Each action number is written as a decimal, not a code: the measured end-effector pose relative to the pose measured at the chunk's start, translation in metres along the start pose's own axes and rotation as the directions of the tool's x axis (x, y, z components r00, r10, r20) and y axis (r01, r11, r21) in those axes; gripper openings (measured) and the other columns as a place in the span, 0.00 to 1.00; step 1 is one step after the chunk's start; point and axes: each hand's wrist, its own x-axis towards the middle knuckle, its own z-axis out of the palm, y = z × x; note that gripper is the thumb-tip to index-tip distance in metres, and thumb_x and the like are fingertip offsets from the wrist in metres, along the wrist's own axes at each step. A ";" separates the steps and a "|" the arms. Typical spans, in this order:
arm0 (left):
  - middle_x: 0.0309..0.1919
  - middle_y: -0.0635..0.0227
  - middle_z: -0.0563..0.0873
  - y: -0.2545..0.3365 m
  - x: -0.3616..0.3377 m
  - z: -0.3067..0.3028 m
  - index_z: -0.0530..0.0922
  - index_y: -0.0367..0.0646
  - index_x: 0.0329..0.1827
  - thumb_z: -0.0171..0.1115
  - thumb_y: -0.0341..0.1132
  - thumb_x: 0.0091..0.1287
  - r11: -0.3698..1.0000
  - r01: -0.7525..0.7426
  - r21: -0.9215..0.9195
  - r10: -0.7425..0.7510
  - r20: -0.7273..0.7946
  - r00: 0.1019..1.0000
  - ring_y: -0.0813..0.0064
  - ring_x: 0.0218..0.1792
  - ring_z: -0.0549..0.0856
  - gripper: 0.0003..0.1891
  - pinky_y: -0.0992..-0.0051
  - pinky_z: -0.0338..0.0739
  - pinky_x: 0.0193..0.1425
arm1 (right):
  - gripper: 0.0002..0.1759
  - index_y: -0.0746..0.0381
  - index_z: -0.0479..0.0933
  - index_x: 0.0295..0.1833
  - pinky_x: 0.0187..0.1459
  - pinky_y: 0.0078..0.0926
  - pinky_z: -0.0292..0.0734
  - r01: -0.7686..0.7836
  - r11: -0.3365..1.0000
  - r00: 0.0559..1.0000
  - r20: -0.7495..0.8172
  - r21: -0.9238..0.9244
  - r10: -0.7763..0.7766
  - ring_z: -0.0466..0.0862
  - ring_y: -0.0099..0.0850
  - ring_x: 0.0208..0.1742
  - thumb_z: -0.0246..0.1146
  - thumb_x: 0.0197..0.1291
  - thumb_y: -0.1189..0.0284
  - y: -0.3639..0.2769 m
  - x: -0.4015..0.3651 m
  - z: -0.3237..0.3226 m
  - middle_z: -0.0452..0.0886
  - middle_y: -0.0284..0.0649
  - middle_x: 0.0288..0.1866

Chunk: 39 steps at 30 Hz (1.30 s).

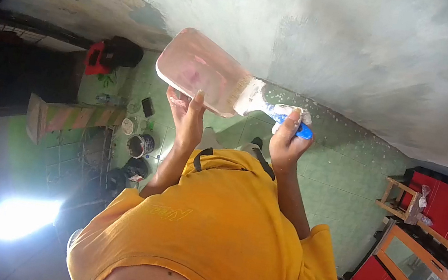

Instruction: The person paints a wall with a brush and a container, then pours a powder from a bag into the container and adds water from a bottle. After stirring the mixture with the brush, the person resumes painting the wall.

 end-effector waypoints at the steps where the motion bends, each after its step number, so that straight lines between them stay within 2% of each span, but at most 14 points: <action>1: 0.69 0.53 0.62 0.002 -0.004 -0.005 0.44 0.44 0.76 0.64 0.37 0.68 0.999 0.049 -0.013 -0.050 -0.028 0.998 0.61 0.70 0.67 0.42 0.54 0.73 0.66 | 0.17 0.65 0.78 0.41 0.20 0.21 0.60 -0.095 0.992 0.993 -0.056 0.079 0.100 0.68 0.20 0.18 0.53 0.74 0.64 -0.003 -0.007 0.001 0.75 0.33 0.24; 3: 0.67 0.54 0.63 0.015 -0.015 -0.026 0.44 0.43 0.76 0.64 0.36 0.68 0.987 0.160 0.016 -0.158 -0.096 0.983 0.60 0.68 0.70 0.42 0.55 0.78 0.61 | 0.17 0.66 0.77 0.41 0.20 0.21 0.59 -0.290 0.934 0.943 -0.105 0.208 0.317 0.68 0.21 0.18 0.51 0.75 0.64 -0.006 -0.029 0.010 0.75 0.34 0.24; 5: 0.66 0.54 0.64 0.004 0.004 -0.015 0.44 0.43 0.75 0.64 0.36 0.68 0.987 0.139 -0.079 -0.147 -0.104 0.984 0.60 0.67 0.71 0.41 0.55 0.79 0.59 | 0.19 0.67 0.76 0.39 0.20 0.21 0.59 -0.268 0.923 0.944 -0.115 0.278 0.309 0.67 0.21 0.17 0.49 0.74 0.63 0.005 0.000 0.009 0.75 0.34 0.25; 9: 0.66 0.55 0.64 -0.007 0.033 -0.009 0.44 0.44 0.75 0.64 0.37 0.68 0.988 0.088 -0.125 -0.095 -0.055 0.994 0.60 0.67 0.70 0.42 0.55 0.78 0.60 | 0.22 0.70 0.79 0.54 0.25 0.20 0.67 -0.216 0.858 0.962 -0.050 0.466 0.269 0.73 0.22 0.22 0.48 0.74 0.63 0.015 0.040 0.012 0.80 0.39 0.27; 10: 0.66 0.55 0.64 -0.005 0.029 -0.015 0.44 0.44 0.75 0.64 0.37 0.68 0.983 0.134 -0.126 -0.142 -0.061 0.988 0.60 0.67 0.70 0.42 0.55 0.78 0.60 | 0.23 0.71 0.74 0.63 0.29 0.21 0.72 -0.309 0.837 0.947 0.061 0.452 0.317 0.77 0.23 0.26 0.48 0.75 0.64 0.022 0.035 0.002 0.84 0.44 0.36; 14: 0.66 0.55 0.63 0.010 0.051 -0.034 0.43 0.45 0.76 0.66 0.37 0.67 0.986 0.149 -0.070 -0.149 -0.005 0.989 0.60 0.67 0.69 0.43 0.56 0.78 0.60 | 0.24 0.71 0.67 0.69 0.40 0.22 0.78 -0.496 0.755 0.866 0.184 0.428 0.464 0.82 0.25 0.35 0.51 0.75 0.68 0.052 0.044 0.031 0.83 0.46 0.52; 17: 0.67 0.55 0.62 0.002 0.064 -0.047 0.42 0.45 0.76 0.67 0.37 0.66 0.984 0.173 -0.041 -0.172 0.014 0.985 0.60 0.68 0.68 0.45 0.56 0.77 0.62 | 0.17 0.68 0.72 0.62 0.34 0.19 0.75 -0.663 0.686 0.748 0.223 0.300 0.625 0.78 0.22 0.30 0.51 0.74 0.69 0.093 0.056 0.043 0.82 0.39 0.44; 20: 0.66 0.52 0.65 -0.002 0.081 -0.079 0.42 0.37 0.75 0.63 0.31 0.66 0.984 0.171 0.054 -0.171 -0.001 0.985 0.62 0.65 0.71 0.43 0.61 0.79 0.58 | 0.09 0.62 0.74 0.50 0.24 0.17 0.68 -0.728 0.552 0.682 0.344 0.408 0.646 0.70 0.18 0.22 0.53 0.72 0.69 0.195 0.052 0.052 0.76 0.31 0.33; 21: 0.65 0.51 0.66 -0.010 0.091 -0.083 0.42 0.34 0.75 0.61 0.28 0.66 0.985 0.147 0.086 -0.147 -0.008 0.989 0.63 0.63 0.72 0.41 0.64 0.81 0.56 | 0.09 0.61 0.74 0.49 0.22 0.17 0.64 -0.764 0.522 0.638 0.327 0.379 0.697 0.67 0.17 0.20 0.53 0.72 0.68 0.218 0.056 0.060 0.72 0.29 0.30; 24: 0.63 0.51 0.67 -0.023 0.097 -0.090 0.44 0.33 0.75 0.66 0.35 0.63 0.975 0.182 0.130 -0.177 -0.049 0.983 0.63 0.63 0.72 0.45 0.62 0.76 0.60 | 0.07 0.56 0.72 0.44 0.15 0.17 0.54 -0.843 0.464 0.525 0.231 0.271 0.819 0.60 0.16 0.16 0.55 0.71 0.65 0.300 0.057 0.081 0.65 0.25 0.24; 27: 0.62 0.51 0.66 -0.035 0.098 -0.094 0.47 0.32 0.74 0.70 0.41 0.60 0.971 0.213 0.105 -0.205 -0.081 0.975 0.62 0.63 0.71 0.48 0.60 0.74 0.64 | 0.12 0.55 0.73 0.37 0.15 0.19 0.58 -0.829 0.539 0.559 0.191 0.151 0.807 0.63 0.17 0.16 0.53 0.71 0.61 0.363 0.067 0.117 0.64 0.26 0.20; 30: 0.65 0.53 0.64 -0.042 0.085 -0.089 0.48 0.35 0.74 0.69 0.41 0.61 0.968 0.252 0.007 -0.248 -0.151 0.957 0.63 0.66 0.68 0.46 0.58 0.71 0.68 | 0.18 0.58 0.71 0.30 0.19 0.27 0.60 -0.761 0.647 0.649 0.103 0.055 0.754 0.64 0.22 0.17 0.51 0.72 0.60 0.343 0.103 0.149 0.64 0.28 0.19; 32: 0.66 0.55 0.63 -0.039 0.079 -0.084 0.47 0.37 0.74 0.69 0.40 0.62 0.965 0.263 -0.016 -0.262 -0.162 0.951 0.63 0.67 0.66 0.46 0.57 0.69 0.70 | 0.22 0.63 0.70 0.27 0.22 0.31 0.61 -0.712 0.703 0.702 0.037 -0.005 0.711 0.65 0.25 0.19 0.51 0.73 0.61 0.314 0.124 0.164 0.65 0.31 0.19; 39: 0.68 0.59 0.62 -0.038 0.055 -0.087 0.47 0.43 0.76 0.70 0.39 0.62 0.977 0.213 -0.001 -0.209 -0.196 0.958 0.63 0.69 0.65 0.46 0.56 0.63 0.74 | 0.19 0.69 0.73 0.39 0.31 0.30 0.65 -0.419 0.903 0.908 -0.024 -0.092 0.418 0.68 0.25 0.28 0.48 0.76 0.63 0.161 0.120 0.142 0.68 0.35 0.25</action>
